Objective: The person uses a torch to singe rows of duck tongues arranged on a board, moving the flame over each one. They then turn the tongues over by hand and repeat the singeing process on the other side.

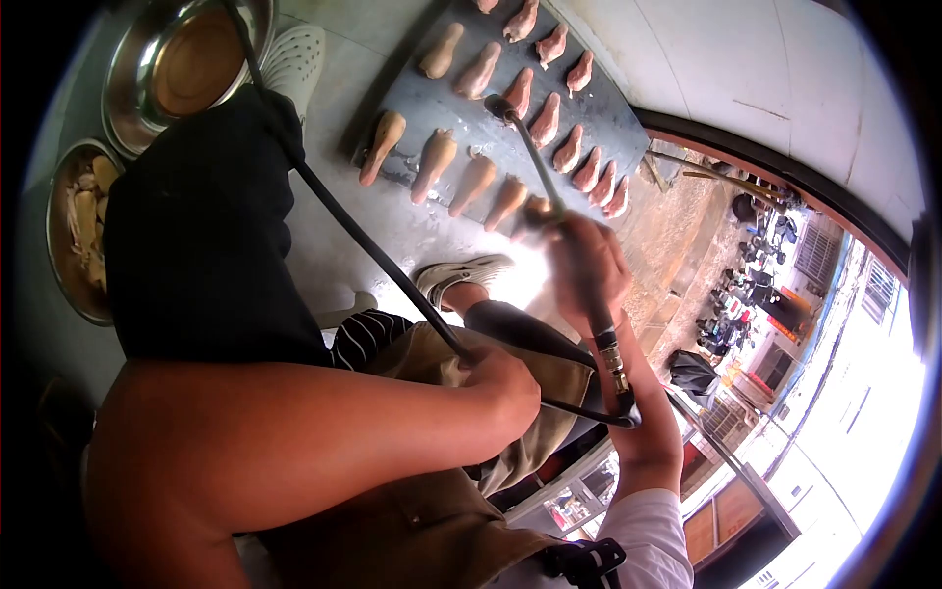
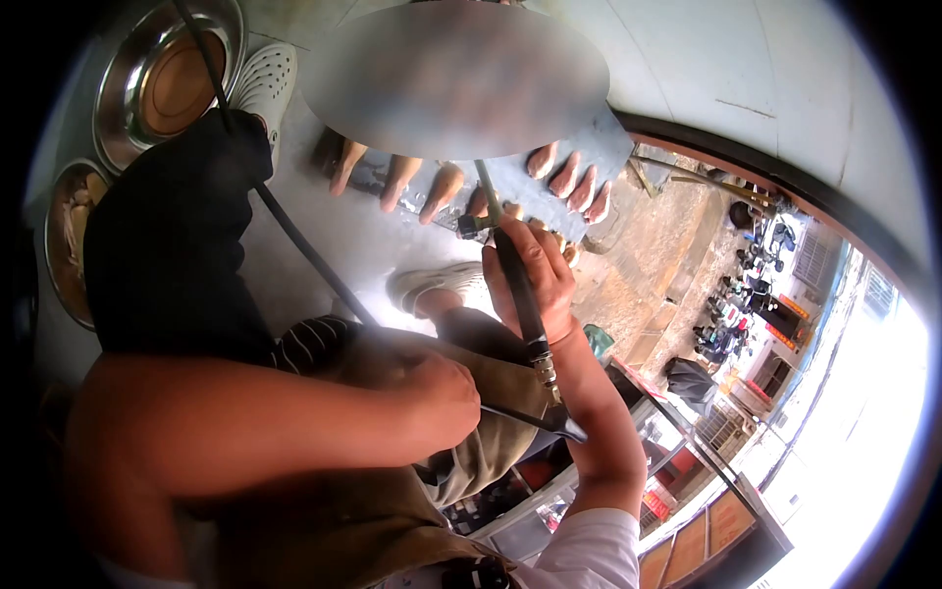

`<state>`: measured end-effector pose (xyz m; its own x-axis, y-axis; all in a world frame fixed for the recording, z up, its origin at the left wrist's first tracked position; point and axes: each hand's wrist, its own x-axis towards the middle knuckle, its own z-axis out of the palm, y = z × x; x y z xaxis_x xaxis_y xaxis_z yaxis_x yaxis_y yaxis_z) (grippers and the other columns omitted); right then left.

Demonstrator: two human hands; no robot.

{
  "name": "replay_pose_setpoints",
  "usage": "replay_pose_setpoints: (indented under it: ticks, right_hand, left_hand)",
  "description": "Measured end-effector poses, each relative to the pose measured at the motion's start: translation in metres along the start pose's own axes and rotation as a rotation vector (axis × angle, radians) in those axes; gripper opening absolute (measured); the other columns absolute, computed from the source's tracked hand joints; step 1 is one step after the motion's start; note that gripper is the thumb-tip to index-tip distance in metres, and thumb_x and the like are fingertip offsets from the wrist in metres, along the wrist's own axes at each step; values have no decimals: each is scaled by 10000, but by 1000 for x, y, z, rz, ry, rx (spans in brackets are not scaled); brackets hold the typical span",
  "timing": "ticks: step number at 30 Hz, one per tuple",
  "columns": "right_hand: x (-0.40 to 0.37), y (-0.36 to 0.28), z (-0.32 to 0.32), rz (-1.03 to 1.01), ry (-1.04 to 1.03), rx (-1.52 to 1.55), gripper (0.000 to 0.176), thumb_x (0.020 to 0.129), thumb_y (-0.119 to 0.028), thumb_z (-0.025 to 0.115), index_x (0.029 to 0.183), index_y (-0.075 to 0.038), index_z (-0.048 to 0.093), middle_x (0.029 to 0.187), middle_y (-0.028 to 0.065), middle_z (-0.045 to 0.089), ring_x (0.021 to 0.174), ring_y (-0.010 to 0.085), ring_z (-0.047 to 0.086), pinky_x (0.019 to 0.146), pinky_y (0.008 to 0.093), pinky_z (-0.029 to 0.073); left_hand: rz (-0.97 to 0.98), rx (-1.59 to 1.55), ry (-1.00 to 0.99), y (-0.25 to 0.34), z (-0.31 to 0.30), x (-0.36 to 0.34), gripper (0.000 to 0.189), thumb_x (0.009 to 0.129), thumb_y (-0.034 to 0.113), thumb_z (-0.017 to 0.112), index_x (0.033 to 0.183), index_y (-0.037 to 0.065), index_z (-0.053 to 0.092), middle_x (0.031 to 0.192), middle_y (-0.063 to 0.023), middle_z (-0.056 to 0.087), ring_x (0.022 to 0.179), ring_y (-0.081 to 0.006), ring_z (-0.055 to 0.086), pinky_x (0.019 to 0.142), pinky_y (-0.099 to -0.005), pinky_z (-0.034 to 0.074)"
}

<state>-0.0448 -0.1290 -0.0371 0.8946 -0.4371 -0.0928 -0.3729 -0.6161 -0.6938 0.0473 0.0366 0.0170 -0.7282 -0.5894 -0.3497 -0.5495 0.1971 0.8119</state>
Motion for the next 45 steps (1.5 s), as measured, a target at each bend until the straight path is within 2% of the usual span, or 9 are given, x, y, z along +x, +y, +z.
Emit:
replay_pose_setpoints:
  ticks: [2, 7, 21, 24, 33, 36, 39, 42, 45]
  right_hand:
    - [1, 9, -4, 105, -28, 140, 374, 1056, -203, 398, 1227, 93, 549, 1146, 225, 643, 1094, 301, 622, 1024, 389, 459]
    - [28, -28, -8, -172, 119, -211, 356, 832, -7, 740, 1175, 9, 646, 947, 151, 685, 828, 252, 705, 741, 314, 560]
    - [105, -32, -43, 45, 186, 169, 312, 962, -119, 653, 1211, 58, 589, 959, 139, 726, 848, 166, 705, 766, 260, 550]
    - [117, -32, -49, 102, 121, 185, 335, 967, -126, 652, 1231, 64, 574, 981, 138, 722, 877, 165, 701, 777, 261, 550]
    - [134, -31, -49, 97, 87, 200, 335, 974, -113, 638, 1241, 77, 567, 1033, 139, 701, 902, 184, 699, 797, 275, 560]
    - [138, -31, -46, 122, 107, 199, 329, 974, -109, 634, 1240, 76, 571, 1030, 139, 700, 891, 193, 703, 793, 276, 561]
    - [143, -31, -47, 120, 100, 194, 316, 975, -105, 628, 1229, 77, 579, 1010, 137, 702, 874, 192, 705, 784, 279, 562]
    - [147, -36, -47, 102, 98, 160, 293, 973, -97, 625, 1207, 79, 593, 971, 133, 707, 858, 184, 705, 774, 280, 560]
    - [154, -38, -48, 75, 85, 103, 269, 969, -88, 626, 1181, 76, 610, 932, 127, 712, 841, 174, 702, 762, 280, 557]
  left_hand:
    - [-6, 44, -19, 1, 11, 16, 283, 764, 153, 752, 1033, 67, 762, 1071, -97, 733, 984, -321, 689, 697, -520, 574]
    - [19, 2, 4, 1, 0, 6, 290, 783, 142, 734, 1059, 57, 755, 1082, -112, 729, 984, -339, 688, 700, -539, 572]
    - [52, -57, 241, -3, -26, -6, 311, 836, 112, 683, 1131, 30, 734, 1114, -156, 718, 984, -390, 686, 708, -592, 567]
    - [58, 108, 420, -3, -21, -6, 150, 772, 150, 654, 837, 66, 759, 910, -136, 722, 826, -301, 690, 557, -474, 568]
    - [27, 56, 428, -2, -25, -3, 203, 810, 174, 610, 853, 47, 763, 889, -178, 719, 793, -322, 691, 536, -503, 561]
    - [10, -83, 314, -1, -36, -9, 271, 859, 100, 624, 1091, 23, 741, 1094, -181, 712, 916, -371, 700, 698, -603, 552]
    - [8, -88, 333, -1, -36, -10, 277, 859, 111, 626, 1093, 12, 735, 1094, -195, 708, 911, -373, 699, 690, -599, 550]
    - [5, -59, 347, 1, -34, -6, 270, 857, 116, 625, 1078, 9, 739, 1080, -206, 706, 908, -377, 699, 691, -604, 545]
    - [18, -19, 508, -1, -25, -1, 250, 826, 171, 587, 886, -1, 758, 915, -247, 693, 770, -355, 690, 550, -520, 554]
